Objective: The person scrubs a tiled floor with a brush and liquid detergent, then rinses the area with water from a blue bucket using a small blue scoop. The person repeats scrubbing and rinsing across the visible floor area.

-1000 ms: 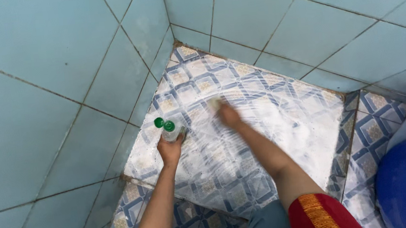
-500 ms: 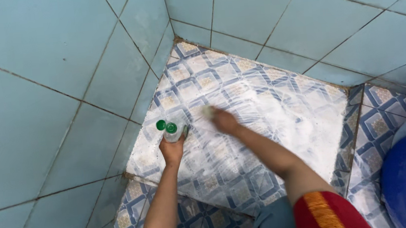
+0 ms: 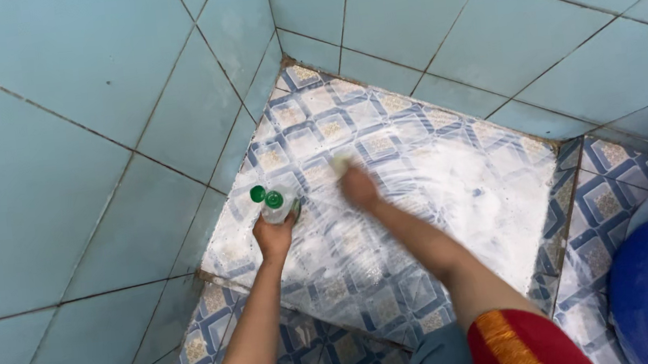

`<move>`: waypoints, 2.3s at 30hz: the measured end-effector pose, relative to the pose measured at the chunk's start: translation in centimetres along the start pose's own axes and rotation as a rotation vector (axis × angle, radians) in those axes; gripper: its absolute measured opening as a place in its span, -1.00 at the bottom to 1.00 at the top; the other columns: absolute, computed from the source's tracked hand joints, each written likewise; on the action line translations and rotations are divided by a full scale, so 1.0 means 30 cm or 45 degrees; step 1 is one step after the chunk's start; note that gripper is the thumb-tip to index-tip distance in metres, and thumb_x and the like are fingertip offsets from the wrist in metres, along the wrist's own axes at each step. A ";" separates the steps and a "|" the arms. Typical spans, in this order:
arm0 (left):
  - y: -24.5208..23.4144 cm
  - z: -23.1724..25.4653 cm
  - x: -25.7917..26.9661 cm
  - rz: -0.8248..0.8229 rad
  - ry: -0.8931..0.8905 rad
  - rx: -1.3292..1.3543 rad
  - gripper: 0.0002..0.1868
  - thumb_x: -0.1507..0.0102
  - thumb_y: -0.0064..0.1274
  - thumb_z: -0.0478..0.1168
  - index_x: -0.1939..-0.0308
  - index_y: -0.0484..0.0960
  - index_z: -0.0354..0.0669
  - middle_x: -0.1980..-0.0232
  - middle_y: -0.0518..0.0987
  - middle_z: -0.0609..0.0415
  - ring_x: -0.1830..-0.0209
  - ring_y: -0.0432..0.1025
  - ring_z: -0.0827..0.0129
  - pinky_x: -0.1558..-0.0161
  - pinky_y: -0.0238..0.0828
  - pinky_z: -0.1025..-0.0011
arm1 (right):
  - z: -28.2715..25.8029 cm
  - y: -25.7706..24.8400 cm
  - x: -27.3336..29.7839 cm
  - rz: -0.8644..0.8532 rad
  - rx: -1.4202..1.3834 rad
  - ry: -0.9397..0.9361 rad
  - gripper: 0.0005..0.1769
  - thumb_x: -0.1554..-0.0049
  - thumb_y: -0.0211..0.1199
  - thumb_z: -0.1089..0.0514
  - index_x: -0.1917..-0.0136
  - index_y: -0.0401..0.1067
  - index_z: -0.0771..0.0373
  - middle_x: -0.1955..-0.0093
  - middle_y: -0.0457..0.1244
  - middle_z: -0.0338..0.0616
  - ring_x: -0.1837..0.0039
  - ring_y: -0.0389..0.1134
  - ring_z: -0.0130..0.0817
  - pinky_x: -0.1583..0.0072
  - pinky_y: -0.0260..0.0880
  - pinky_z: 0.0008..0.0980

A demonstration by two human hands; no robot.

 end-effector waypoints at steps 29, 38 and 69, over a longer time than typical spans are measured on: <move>-0.389 -0.103 0.105 0.357 -0.140 0.177 -0.60 -0.03 0.41 -0.20 0.11 0.68 -0.28 0.14 0.73 -0.07 0.14 0.63 0.20 0.03 0.49 0.29 | 0.073 0.079 -0.341 -0.090 -0.016 0.495 -0.29 -0.14 0.27 -0.16 -0.24 0.34 0.55 0.13 0.37 0.23 0.14 0.42 0.11 0.12 0.45 0.00; -0.318 -0.178 0.127 0.296 -0.269 0.281 -0.59 -0.04 0.41 -0.19 0.09 0.70 -0.27 0.14 0.76 -0.05 0.13 0.65 0.25 0.01 0.53 0.32 | -0.627 0.426 -0.128 -0.558 -0.450 -0.291 -0.58 -0.11 0.26 0.01 -0.19 0.46 0.25 -0.12 0.38 0.11 -0.08 0.41 0.04 -0.08 0.43 -0.02; -0.193 -0.157 0.090 0.387 -0.085 0.311 -0.33 -0.05 0.49 -0.07 -0.15 0.58 -0.25 -0.02 0.71 -0.08 0.01 0.60 0.24 -0.05 0.50 0.31 | 0.621 -0.390 0.031 0.201 0.136 1.062 -0.40 -0.23 0.20 -0.31 -0.28 0.42 0.19 0.04 0.40 0.17 0.03 0.44 0.16 0.02 0.44 0.07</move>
Point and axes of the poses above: each hand's wrist, its own x-axis away from the middle knuckle, its own y-axis out of the palm, z = x × y, the point moved 4 cm from there along -x, towards the middle knuckle
